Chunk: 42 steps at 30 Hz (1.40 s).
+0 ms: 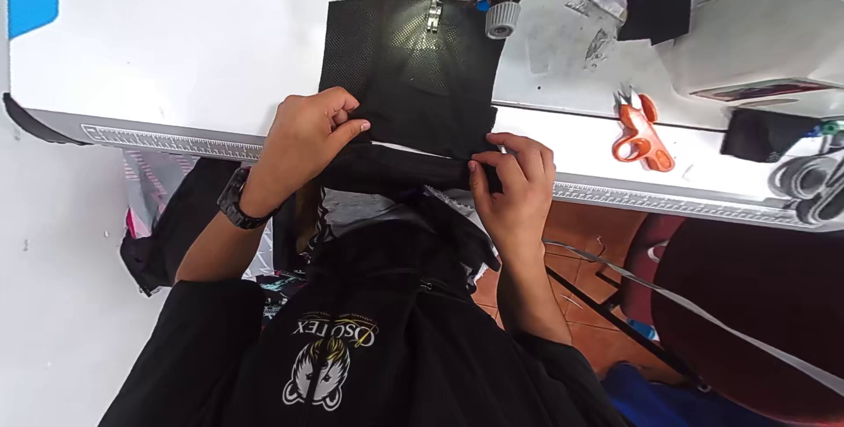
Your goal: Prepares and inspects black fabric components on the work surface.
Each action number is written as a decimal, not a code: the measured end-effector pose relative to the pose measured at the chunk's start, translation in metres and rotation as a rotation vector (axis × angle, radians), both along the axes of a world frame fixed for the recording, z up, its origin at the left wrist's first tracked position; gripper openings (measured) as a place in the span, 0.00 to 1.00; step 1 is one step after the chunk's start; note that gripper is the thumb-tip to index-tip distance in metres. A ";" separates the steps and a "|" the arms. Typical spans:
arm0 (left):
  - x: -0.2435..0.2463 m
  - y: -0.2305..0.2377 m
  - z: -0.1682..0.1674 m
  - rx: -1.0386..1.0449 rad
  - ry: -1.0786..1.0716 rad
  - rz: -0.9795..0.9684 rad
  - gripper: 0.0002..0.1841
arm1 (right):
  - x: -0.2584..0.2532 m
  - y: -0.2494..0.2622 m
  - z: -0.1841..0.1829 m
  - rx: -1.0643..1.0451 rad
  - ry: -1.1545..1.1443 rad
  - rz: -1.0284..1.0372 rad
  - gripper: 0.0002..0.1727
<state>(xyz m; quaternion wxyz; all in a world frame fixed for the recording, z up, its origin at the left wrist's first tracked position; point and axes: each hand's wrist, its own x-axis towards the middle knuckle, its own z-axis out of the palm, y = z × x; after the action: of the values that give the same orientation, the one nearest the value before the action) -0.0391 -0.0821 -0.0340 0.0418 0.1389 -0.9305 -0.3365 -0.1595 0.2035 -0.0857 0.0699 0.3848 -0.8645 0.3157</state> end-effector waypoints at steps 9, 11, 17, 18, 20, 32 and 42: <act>0.004 -0.004 -0.010 -0.165 0.065 -0.108 0.14 | -0.008 0.004 0.001 0.021 0.063 0.048 0.07; 0.004 -0.004 -0.011 -0.163 0.090 -0.111 0.16 | -0.008 0.003 0.001 0.037 0.077 0.052 0.07; 0.021 0.024 -0.001 -0.398 0.357 -0.084 0.11 | 0.009 0.005 0.011 -0.055 0.156 -0.014 0.08; 0.027 0.032 -0.005 -0.425 0.404 -0.154 0.11 | 0.015 0.005 0.011 -0.088 0.167 0.003 0.09; 0.033 0.044 -0.021 -0.473 0.373 -0.303 0.15 | 0.027 0.002 0.006 -0.069 0.161 0.101 0.14; 0.042 0.028 -0.050 -0.413 0.137 -0.243 0.30 | 0.017 0.013 -0.031 0.169 0.260 0.139 0.30; -0.005 0.042 -0.024 -0.423 -0.093 0.513 0.42 | 0.000 -0.009 -0.005 0.147 0.052 -0.356 0.35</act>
<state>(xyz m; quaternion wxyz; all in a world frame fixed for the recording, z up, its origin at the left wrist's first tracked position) -0.0444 -0.0406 -0.0577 0.1103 0.3720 -0.9153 -0.1079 -0.1597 0.1946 -0.0905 0.1189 0.2378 -0.9376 0.2243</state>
